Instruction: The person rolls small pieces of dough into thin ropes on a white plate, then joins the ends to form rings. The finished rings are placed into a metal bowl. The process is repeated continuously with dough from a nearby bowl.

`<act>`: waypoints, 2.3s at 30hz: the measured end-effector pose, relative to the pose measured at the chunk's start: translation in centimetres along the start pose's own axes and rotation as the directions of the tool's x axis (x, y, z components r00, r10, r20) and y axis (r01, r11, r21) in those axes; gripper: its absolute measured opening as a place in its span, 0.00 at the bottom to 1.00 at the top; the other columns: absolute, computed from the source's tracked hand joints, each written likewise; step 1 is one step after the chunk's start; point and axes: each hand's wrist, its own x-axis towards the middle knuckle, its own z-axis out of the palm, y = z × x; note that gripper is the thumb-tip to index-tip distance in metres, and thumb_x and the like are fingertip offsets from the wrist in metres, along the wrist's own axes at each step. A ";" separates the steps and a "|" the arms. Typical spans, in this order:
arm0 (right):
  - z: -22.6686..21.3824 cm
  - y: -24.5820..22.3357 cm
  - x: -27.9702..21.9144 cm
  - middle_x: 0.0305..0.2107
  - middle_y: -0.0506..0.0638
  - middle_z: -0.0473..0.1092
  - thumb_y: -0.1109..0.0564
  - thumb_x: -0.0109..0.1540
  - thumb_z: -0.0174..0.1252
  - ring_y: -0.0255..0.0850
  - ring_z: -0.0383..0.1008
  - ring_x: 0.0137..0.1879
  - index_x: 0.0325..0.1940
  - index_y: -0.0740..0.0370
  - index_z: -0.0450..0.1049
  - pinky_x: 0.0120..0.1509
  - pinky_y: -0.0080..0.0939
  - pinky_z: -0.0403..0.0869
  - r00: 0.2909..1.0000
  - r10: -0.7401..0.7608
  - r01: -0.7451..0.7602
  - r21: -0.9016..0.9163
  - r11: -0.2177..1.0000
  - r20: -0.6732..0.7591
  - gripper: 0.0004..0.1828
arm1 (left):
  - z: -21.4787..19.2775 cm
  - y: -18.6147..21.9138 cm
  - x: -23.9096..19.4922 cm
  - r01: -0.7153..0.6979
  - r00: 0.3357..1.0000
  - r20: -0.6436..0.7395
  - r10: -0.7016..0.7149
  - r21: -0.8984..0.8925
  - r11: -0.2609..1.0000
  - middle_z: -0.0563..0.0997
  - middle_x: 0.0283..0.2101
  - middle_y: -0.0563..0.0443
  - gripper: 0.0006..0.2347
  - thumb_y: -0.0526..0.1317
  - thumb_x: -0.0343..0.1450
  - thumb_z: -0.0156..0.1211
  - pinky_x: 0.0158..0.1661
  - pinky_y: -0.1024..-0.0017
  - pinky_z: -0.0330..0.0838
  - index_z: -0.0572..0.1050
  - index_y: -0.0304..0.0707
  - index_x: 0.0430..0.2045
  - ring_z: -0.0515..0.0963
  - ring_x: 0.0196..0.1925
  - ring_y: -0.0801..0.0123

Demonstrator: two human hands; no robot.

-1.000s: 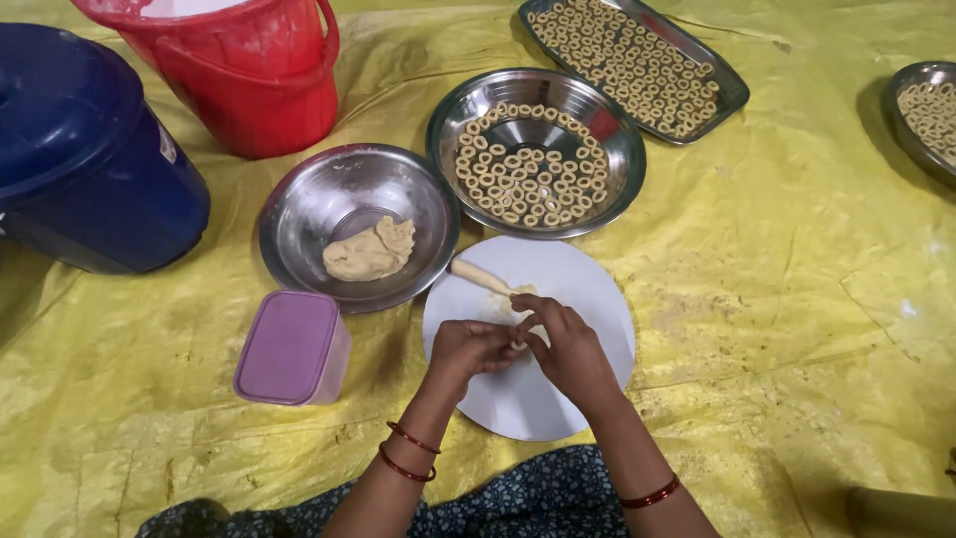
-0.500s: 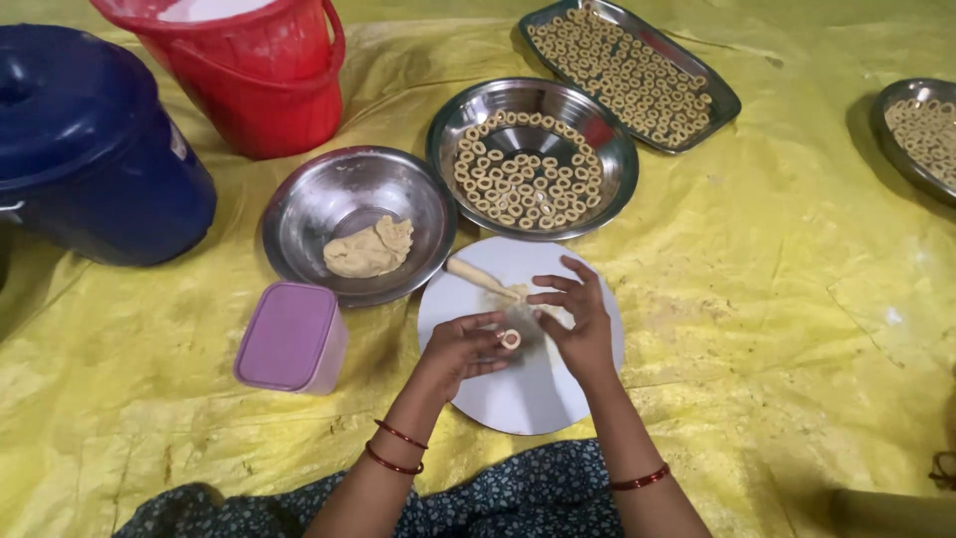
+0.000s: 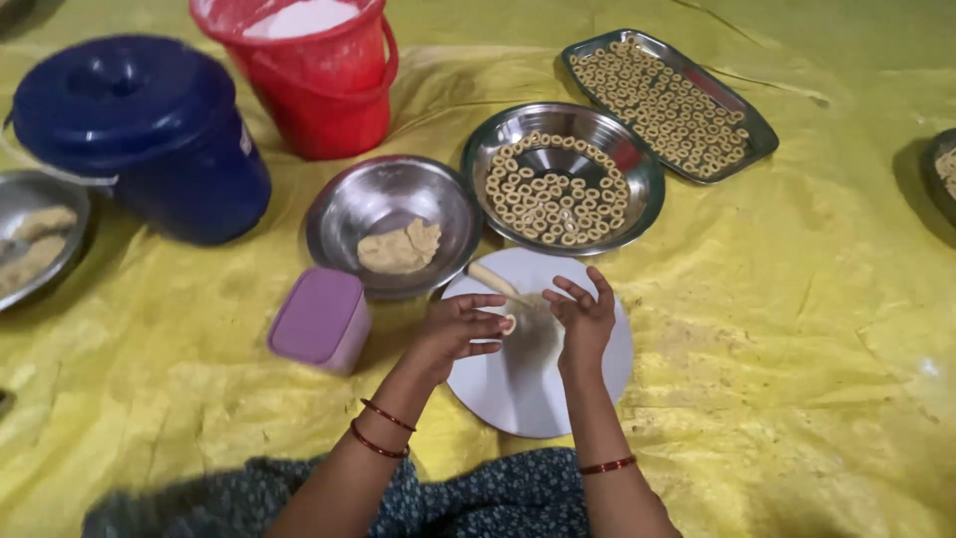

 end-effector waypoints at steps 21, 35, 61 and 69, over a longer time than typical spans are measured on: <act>-1.9 5.0 2.0 0.33 0.53 0.78 0.77 0.55 0.46 0.37 0.77 0.38 0.57 0.67 0.71 0.44 0.35 0.75 0.967 -0.164 0.091 -0.339 0.936 -0.195 0.27 | -3.0 9.4 35.1 -0.387 0.734 0.077 0.675 0.864 0.322 0.86 0.34 0.42 0.07 0.33 0.66 0.63 0.39 0.64 0.78 0.84 0.40 0.36 0.86 0.37 0.56; -2.4 7.1 0.8 0.28 0.53 0.78 0.74 0.57 0.47 0.35 0.77 0.36 0.41 0.72 0.80 0.45 0.34 0.76 0.963 -0.062 -0.031 -0.339 0.940 -0.261 0.16 | -4.6 8.7 43.4 -0.346 0.787 0.308 0.534 0.938 -0.032 0.83 0.37 0.35 0.11 0.30 0.64 0.61 0.47 0.54 0.77 0.85 0.40 0.36 0.83 0.43 0.45; -0.1 4.8 0.2 0.21 0.53 0.76 0.73 0.56 0.50 0.35 0.74 0.26 0.33 0.74 0.79 0.32 0.35 0.75 0.928 0.086 -0.182 -0.241 0.953 -0.361 0.10 | -5.5 8.2 45.6 -0.350 0.809 0.287 0.512 0.936 0.029 0.83 0.42 0.40 0.08 0.31 0.67 0.63 0.47 0.58 0.77 0.86 0.45 0.34 0.83 0.44 0.48; 0.2 4.8 0.1 0.20 0.53 0.75 0.73 0.56 0.54 0.35 0.74 0.25 0.31 0.74 0.78 0.31 0.35 0.74 0.927 0.069 -0.177 -0.268 0.947 -0.368 0.07 | -6.0 7.5 45.6 -0.439 0.688 0.469 0.553 0.877 -0.198 0.82 0.41 0.39 0.12 0.27 0.63 0.61 0.48 0.55 0.77 0.84 0.41 0.36 0.82 0.45 0.46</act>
